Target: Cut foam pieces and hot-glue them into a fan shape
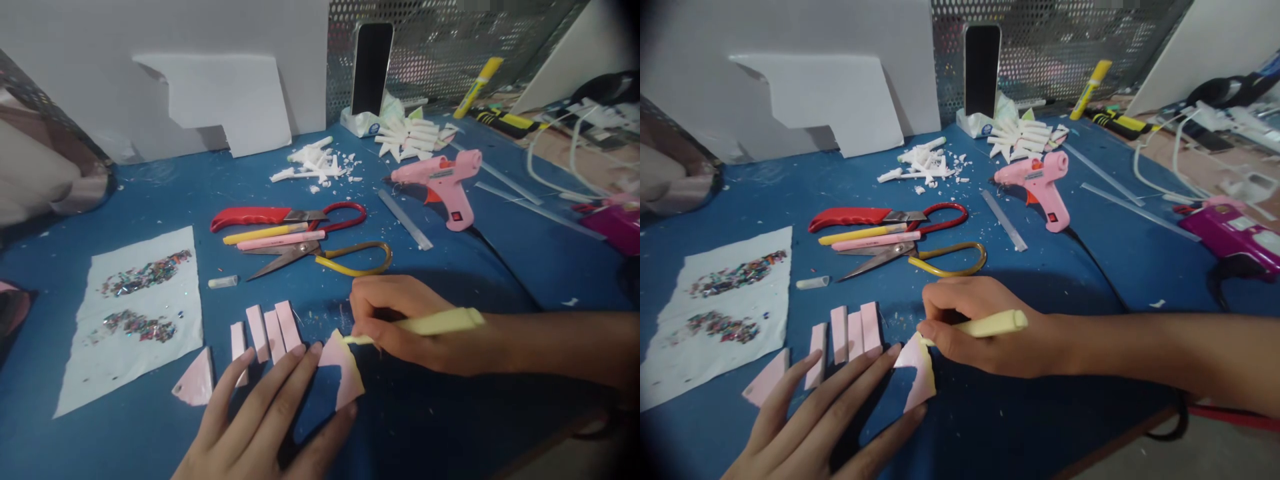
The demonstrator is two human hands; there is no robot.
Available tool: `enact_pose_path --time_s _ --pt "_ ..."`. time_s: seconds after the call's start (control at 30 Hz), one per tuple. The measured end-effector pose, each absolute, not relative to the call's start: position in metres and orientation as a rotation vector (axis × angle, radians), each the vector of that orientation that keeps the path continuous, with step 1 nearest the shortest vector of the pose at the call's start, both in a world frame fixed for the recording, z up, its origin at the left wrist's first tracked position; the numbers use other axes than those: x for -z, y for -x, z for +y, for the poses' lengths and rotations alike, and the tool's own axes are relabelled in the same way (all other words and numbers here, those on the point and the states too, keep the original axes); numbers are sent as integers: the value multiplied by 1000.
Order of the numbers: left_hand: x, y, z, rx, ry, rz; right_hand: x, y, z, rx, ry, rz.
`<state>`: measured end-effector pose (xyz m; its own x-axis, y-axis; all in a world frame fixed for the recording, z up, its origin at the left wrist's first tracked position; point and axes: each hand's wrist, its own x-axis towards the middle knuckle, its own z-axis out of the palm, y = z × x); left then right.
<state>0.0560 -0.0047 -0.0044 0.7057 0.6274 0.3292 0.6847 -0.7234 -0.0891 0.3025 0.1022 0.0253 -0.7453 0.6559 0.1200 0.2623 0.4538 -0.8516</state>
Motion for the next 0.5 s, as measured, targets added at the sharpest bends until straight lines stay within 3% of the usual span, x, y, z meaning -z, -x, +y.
enact_pose_path --time_s 0.5 --pt "6 -56 -5 444 2716 -1082 -27 -301 103 -1236 787 -2258"
